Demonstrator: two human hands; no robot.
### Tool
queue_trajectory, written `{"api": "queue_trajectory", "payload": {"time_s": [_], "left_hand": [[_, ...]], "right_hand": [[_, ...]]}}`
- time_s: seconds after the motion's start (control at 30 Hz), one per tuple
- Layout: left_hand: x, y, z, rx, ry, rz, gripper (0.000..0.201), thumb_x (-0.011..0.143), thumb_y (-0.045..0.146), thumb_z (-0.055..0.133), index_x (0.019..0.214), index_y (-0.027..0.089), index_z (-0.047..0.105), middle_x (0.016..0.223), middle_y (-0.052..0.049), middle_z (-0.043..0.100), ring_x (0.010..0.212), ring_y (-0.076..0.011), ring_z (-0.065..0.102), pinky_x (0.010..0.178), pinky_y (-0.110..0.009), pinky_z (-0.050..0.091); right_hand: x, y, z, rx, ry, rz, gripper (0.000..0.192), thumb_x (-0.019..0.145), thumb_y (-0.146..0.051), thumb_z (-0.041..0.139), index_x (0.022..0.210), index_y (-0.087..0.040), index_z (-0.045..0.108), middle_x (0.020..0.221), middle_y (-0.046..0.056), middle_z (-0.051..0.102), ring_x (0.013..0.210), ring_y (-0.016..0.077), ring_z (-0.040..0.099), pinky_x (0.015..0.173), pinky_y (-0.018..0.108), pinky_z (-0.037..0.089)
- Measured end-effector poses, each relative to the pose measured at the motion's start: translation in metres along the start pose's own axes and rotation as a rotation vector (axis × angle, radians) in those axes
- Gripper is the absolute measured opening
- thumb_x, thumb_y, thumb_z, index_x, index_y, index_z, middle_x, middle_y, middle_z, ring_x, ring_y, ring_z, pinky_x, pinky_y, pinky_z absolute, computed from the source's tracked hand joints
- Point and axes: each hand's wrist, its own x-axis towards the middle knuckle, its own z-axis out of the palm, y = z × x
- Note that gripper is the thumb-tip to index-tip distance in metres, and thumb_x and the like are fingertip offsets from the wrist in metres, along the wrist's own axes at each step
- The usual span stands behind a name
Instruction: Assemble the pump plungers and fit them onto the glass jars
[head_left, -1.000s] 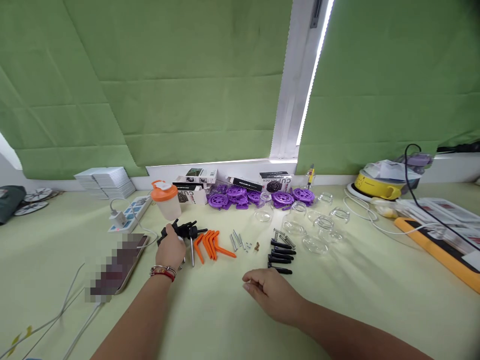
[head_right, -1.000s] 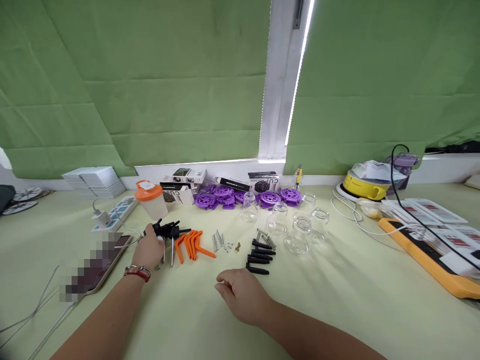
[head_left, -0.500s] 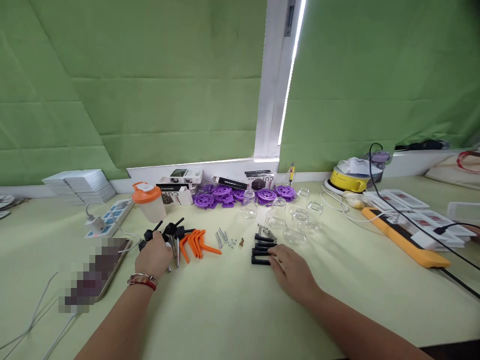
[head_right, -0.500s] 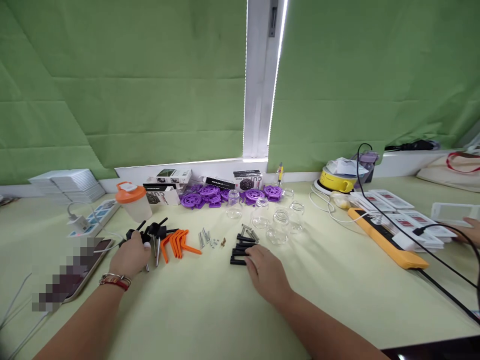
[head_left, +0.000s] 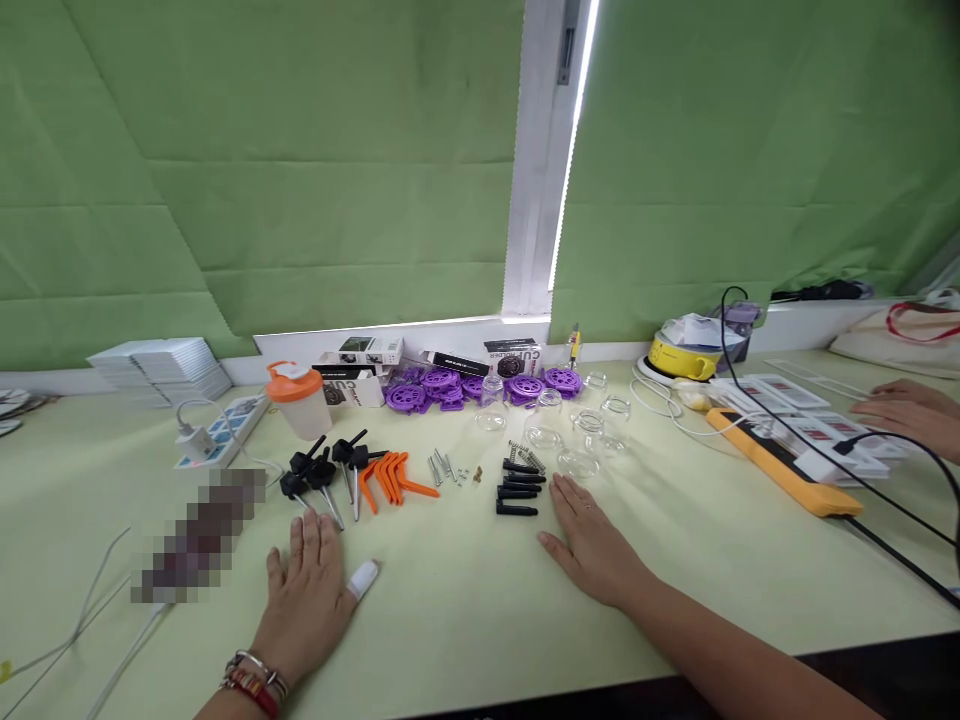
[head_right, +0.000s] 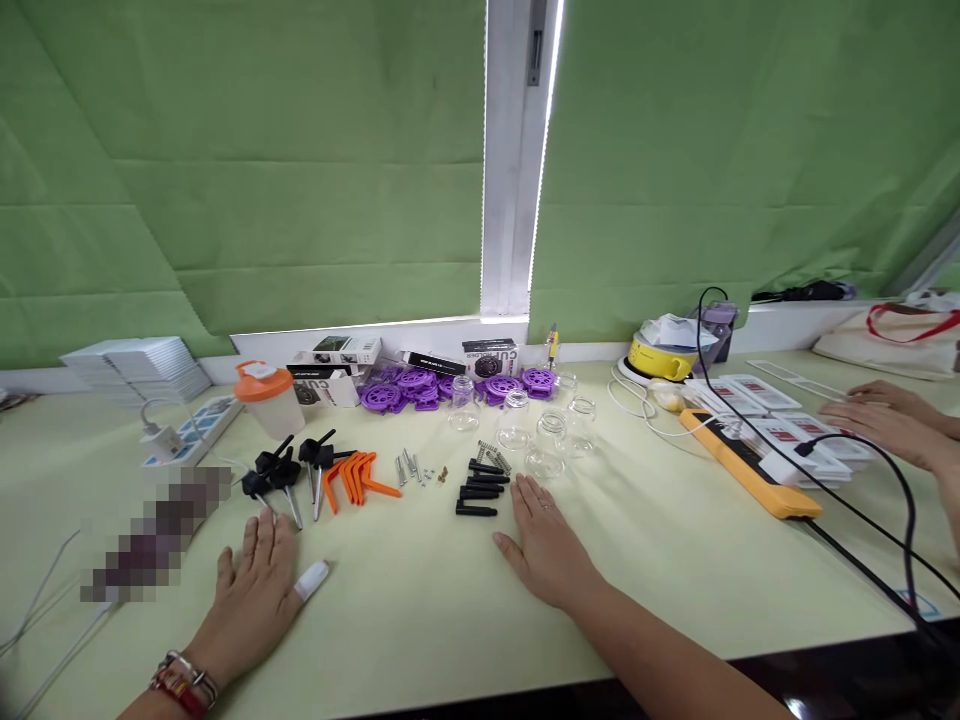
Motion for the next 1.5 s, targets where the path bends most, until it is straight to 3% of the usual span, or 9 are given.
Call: {"api": "queue_trajectory", "payload": {"time_s": [0.13,0.4,1.1,1.2,1.27,1.37,1.5], "left_hand": [[0.003,0.001,-0.002,0.012,-0.037,0.016,0.084,0.08,0.054,0.03,0.14,-0.005,0.029,0.149,-0.025,0.018,0.139,-0.0384,0.011,0.107,-0.057,0.015],[0.005,0.003,-0.004,0.023,-0.065,0.021,0.085,0.08,0.056,0.031,0.139,-0.005,0.03,0.148,-0.027,0.022,0.138,-0.0388,0.015,0.107,-0.055,0.017],[0.004,0.005,-0.01,-0.041,-0.073,0.02,0.085,0.081,0.057,0.029,0.139,-0.005,0.03,0.147,-0.027,0.023,0.138,-0.0379,0.017,0.106,-0.056,0.018],[0.004,0.004,-0.008,-0.07,-0.072,0.019,0.084,0.081,0.056,0.03,0.139,-0.005,0.03,0.148,-0.026,0.022,0.138,-0.038,0.015,0.106,-0.057,0.017],[0.004,0.001,-0.006,-0.106,-0.083,0.011,0.082,0.082,0.053,0.031,0.141,-0.004,0.026,0.149,-0.025,0.019,0.139,-0.0373,0.013,0.107,-0.057,0.016],[0.007,-0.003,-0.006,-0.188,-0.091,0.001,0.079,0.084,0.046,0.033,0.143,-0.004,0.019,0.151,-0.025,0.011,0.14,-0.036,0.008,0.108,-0.056,0.017],[0.028,-0.006,-0.021,-0.262,-0.016,0.045,0.072,0.083,0.036,0.039,0.143,0.001,0.02,0.152,-0.024,0.007,0.141,-0.0337,0.004,0.108,-0.054,0.02]], "right_hand": [[0.005,0.001,0.001,-0.016,-0.081,0.024,0.08,0.089,-0.062,0.02,0.145,-0.004,0.019,0.152,0.015,0.013,0.141,0.0258,0.007,0.115,0.041,0.016],[0.006,0.002,0.003,-0.019,-0.118,0.023,0.083,0.088,-0.064,0.017,0.146,-0.004,0.015,0.152,0.014,0.009,0.141,0.0255,0.005,0.116,0.04,0.012],[0.007,0.003,0.007,0.019,-0.098,0.021,0.083,0.088,-0.063,0.023,0.145,-0.004,0.019,0.152,0.015,0.012,0.141,0.0269,0.008,0.115,0.041,0.014],[0.009,0.003,0.004,0.056,-0.069,0.027,0.078,0.089,-0.061,0.027,0.143,-0.005,0.027,0.151,0.016,0.019,0.14,0.0281,0.015,0.114,0.043,0.018],[0.011,0.003,0.001,0.099,-0.003,0.053,0.068,0.091,-0.055,0.028,0.137,-0.006,0.038,0.146,0.017,0.032,0.136,0.0287,0.027,0.111,0.044,0.026],[0.013,0.003,-0.005,0.175,0.133,0.105,0.047,0.093,-0.043,0.028,0.115,-0.011,0.056,0.122,0.016,0.057,0.115,0.0267,0.05,0.096,0.042,0.041],[0.014,0.002,-0.008,0.237,0.249,0.089,0.028,0.092,-0.035,0.035,0.09,-0.017,0.056,0.095,0.01,0.063,0.092,0.0228,0.057,0.078,0.037,0.048]]}}
